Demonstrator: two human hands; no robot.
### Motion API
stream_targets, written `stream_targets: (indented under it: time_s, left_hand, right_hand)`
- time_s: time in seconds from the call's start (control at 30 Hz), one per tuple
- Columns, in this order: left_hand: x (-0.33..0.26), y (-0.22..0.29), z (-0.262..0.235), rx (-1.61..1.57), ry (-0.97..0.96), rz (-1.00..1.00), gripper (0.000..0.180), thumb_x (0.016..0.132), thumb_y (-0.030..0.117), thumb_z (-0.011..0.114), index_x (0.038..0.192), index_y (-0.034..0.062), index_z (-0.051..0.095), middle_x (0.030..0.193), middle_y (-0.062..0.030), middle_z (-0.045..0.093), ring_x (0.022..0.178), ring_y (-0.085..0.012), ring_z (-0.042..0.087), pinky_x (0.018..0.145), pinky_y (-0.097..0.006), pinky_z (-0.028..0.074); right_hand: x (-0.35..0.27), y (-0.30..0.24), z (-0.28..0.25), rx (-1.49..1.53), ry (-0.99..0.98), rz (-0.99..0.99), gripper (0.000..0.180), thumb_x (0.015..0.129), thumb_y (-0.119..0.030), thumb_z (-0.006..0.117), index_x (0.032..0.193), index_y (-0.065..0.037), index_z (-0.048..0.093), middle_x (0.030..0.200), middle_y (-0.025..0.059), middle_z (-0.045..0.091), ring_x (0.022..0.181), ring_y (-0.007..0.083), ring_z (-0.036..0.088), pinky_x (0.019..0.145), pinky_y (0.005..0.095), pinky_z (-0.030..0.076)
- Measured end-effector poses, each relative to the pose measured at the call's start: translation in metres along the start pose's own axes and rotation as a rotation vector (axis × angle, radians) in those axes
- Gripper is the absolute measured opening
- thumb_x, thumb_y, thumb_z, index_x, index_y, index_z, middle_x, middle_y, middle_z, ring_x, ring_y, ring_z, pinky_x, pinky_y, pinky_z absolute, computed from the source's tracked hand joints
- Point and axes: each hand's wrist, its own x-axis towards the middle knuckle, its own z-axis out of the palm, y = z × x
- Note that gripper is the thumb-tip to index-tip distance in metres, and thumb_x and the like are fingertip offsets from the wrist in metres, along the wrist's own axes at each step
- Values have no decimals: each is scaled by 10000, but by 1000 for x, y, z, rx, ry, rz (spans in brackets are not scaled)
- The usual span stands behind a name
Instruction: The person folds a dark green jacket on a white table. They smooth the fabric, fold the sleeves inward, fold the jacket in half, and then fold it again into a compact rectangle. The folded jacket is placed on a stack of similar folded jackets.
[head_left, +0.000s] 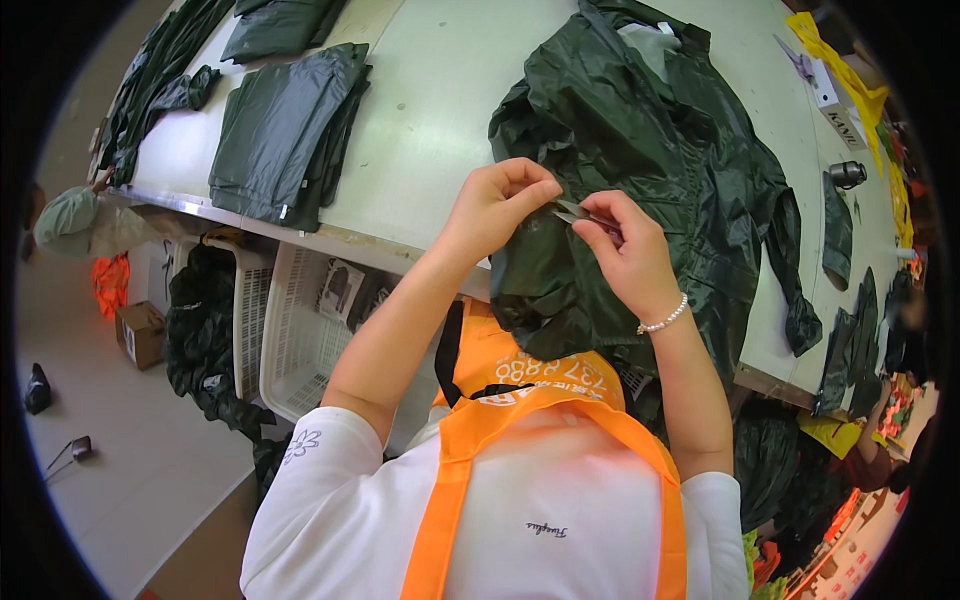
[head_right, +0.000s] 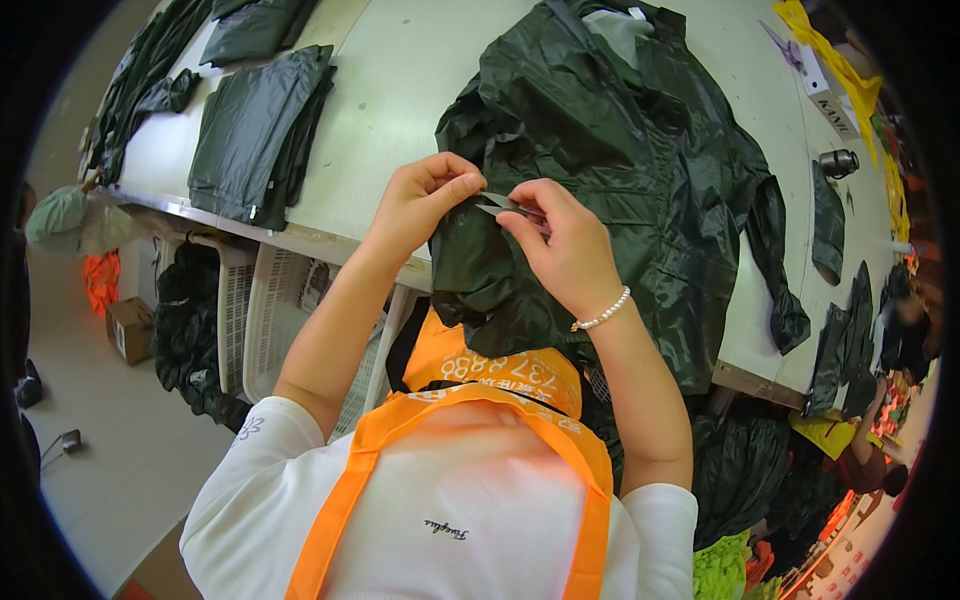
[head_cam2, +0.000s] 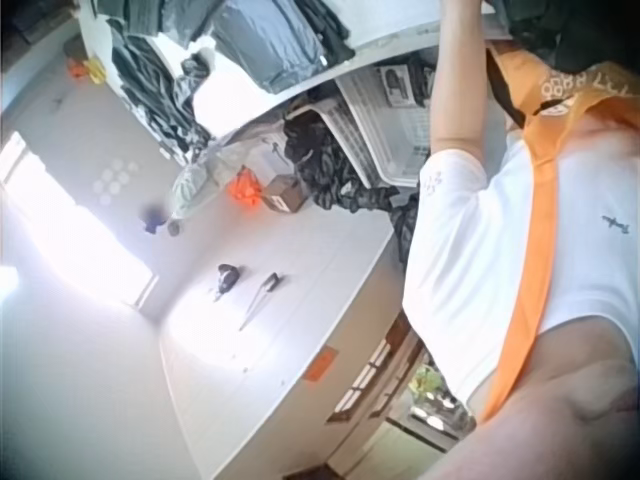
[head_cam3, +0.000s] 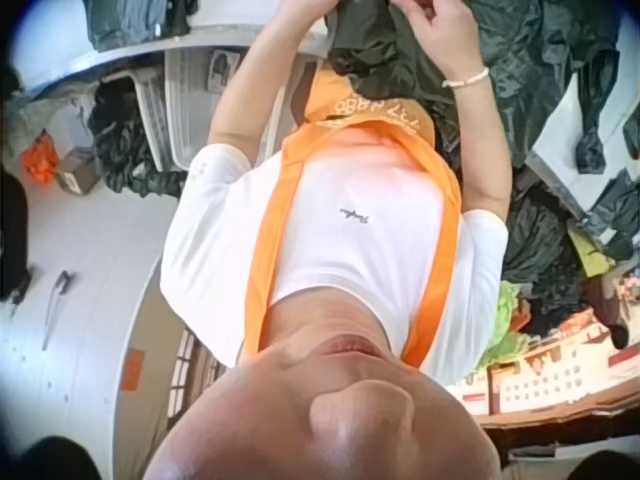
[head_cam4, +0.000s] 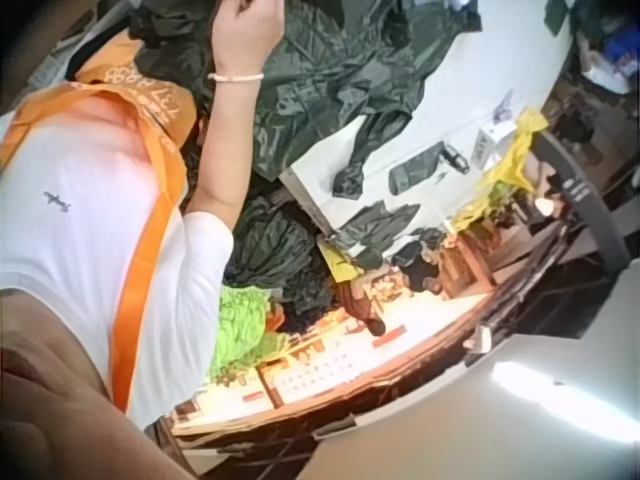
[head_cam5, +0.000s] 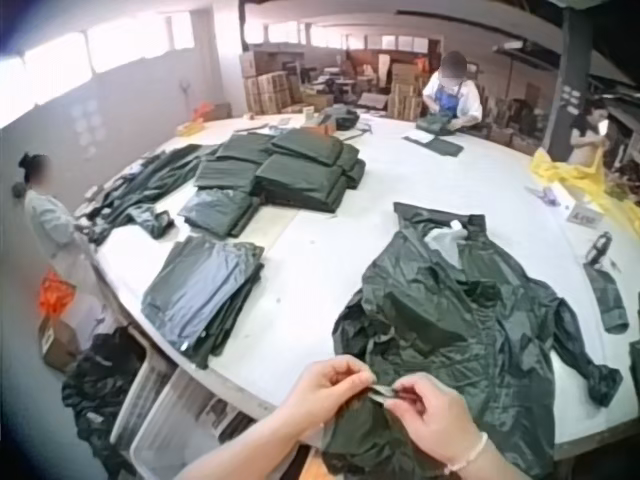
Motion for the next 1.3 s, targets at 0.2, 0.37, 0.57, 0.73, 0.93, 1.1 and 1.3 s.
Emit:
stream_targets:
  time_s: [0.2, 0.37, 0.57, 0.73, 0.93, 1.1, 1.3]
  left_hand:
    - [0, 3, 12, -97, 16, -34, 180, 935, 206, 566, 930, 26, 562, 816, -9, 628, 788, -61, 582, 709, -197, 448]
    - [11, 2, 6, -85, -20, -77, 173, 947, 211, 544, 943, 38, 543, 824, -15, 624, 792, -61, 581, 702, -192, 440]
    - [11, 5, 8, -58, -55, -69, 160, 907, 177, 600, 928, 19, 610, 863, -4, 646, 807, -52, 578, 721, -186, 449]
    - [7, 8, 14, -21, -38, -37, 169, 872, 149, 644, 879, -19, 653, 821, -13, 657, 764, -64, 589, 709, -195, 473]
    - [1, 18, 26, 313, 15, 126, 129, 835, 80, 654, 825, -47, 637, 757, -60, 677, 690, -76, 598, 652, -213, 480]
    - [-1, 21, 35, 472, 141, 238, 101, 832, 43, 640, 862, -44, 599, 719, -77, 649, 685, -75, 598, 631, -230, 472]
    - [-2, 6, 28, 446, 266, 352, 100, 833, 40, 642, 872, -34, 587, 739, -68, 648, 681, -80, 599, 627, -228, 472]
  right_hand:
    - [3, -11, 2, -57, 8, -107, 155, 752, -36, 695, 895, -54, 636, 752, 44, 538, 611, 146, 548, 567, 249, 449]
    - [14, -4, 8, -289, 75, -261, 151, 762, 0, 626, 899, -63, 613, 761, 69, 558, 625, 226, 601, 551, 305, 473]
    - [14, 13, 13, 153, 101, 71, 59, 857, -33, 577, 894, -7, 539, 769, 60, 538, 648, 163, 548, 606, 262, 447]
    - [11, 17, 11, 27, 173, -36, 78, 880, -49, 561, 929, -3, 520, 816, 78, 565, 649, 210, 540, 621, 299, 451]
    - [12, 13, 5, -176, 180, -116, 118, 857, -26, 564, 966, -12, 520, 885, 136, 593, 751, 314, 604, 648, 367, 477]
    - [13, 8, -1, -149, 181, -167, 144, 864, -60, 585, 987, -17, 523, 896, 129, 609, 784, 282, 627, 673, 337, 492]
    - [-14, 20, -6, -38, 187, 55, 161, 898, -144, 599, 990, -34, 526, 883, 95, 606, 762, 209, 620, 681, 293, 489]
